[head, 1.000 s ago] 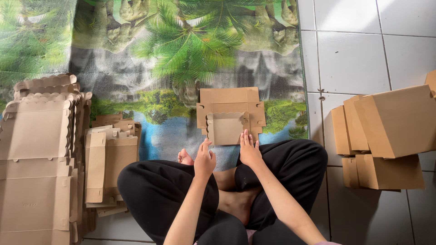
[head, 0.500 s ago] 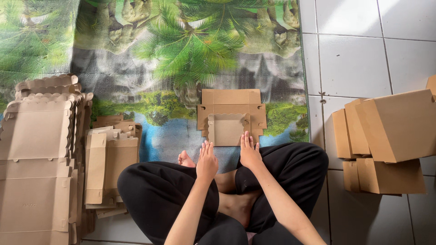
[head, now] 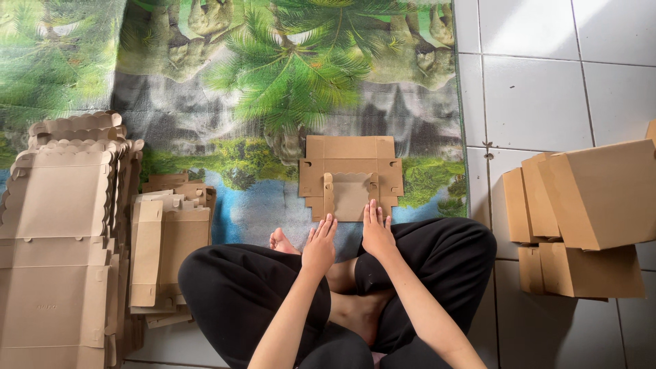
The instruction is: The person sits on the floor and assembles a flat-packed cardboard box by hand. They fold the side flaps, tuck in the tabs, and secure the box structure without using any tools.
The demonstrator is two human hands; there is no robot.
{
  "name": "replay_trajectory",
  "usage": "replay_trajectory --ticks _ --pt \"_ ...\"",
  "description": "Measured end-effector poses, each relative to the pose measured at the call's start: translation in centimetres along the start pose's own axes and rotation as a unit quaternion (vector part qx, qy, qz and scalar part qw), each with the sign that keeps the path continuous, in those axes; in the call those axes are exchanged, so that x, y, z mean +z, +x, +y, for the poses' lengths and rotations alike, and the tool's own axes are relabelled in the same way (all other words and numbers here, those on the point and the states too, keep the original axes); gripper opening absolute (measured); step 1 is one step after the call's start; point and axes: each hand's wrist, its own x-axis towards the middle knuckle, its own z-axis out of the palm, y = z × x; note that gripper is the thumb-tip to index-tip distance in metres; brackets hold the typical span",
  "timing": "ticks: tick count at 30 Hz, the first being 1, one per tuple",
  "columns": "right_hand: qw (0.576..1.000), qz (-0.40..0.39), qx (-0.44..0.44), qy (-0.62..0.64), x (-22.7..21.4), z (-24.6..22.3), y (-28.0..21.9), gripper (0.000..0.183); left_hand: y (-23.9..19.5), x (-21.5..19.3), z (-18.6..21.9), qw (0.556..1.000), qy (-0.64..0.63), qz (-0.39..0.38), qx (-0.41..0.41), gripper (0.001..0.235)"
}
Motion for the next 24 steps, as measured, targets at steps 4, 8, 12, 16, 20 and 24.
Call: replay_trajectory --ticks 4,8,12,16,20,24 --pt "0.999 0.032 -0.025 0.009 -3.4 -2.8 -3.2 0.086 0.3 0.9 -0.4 1.000 0.011 0.010 0.002 0.069" --pt "0.987 0.069 -0.142 0.038 -3.2 -4.6 -3.4 0.086 0.9 2.2 -1.0 1.000 0.015 0.007 -0.003 0.070" --pt "0.972 0.070 -0.220 -0.040 0.7 -5.0 -0.2 0.086 1.1 3.3 -1.3 0.997 0.072 0.024 -0.004 0.062" --pt "0.979 0.066 -0.184 -0.063 0.3 -5.6 0.8 0.087 1.3 4.1 -1.5 0.995 0.095 0.031 -0.004 0.062" --pt "0.983 0.063 -0.160 -0.072 -0.9 -5.8 1.2 0.087 1.6 4.6 -1.7 0.997 0.072 0.030 -0.004 0.063" --pt "0.985 0.057 -0.140 -0.081 -2.3 -6.3 1.7 0.081 1.5 3.8 -1.6 0.999 0.021 0.036 -0.008 0.067"
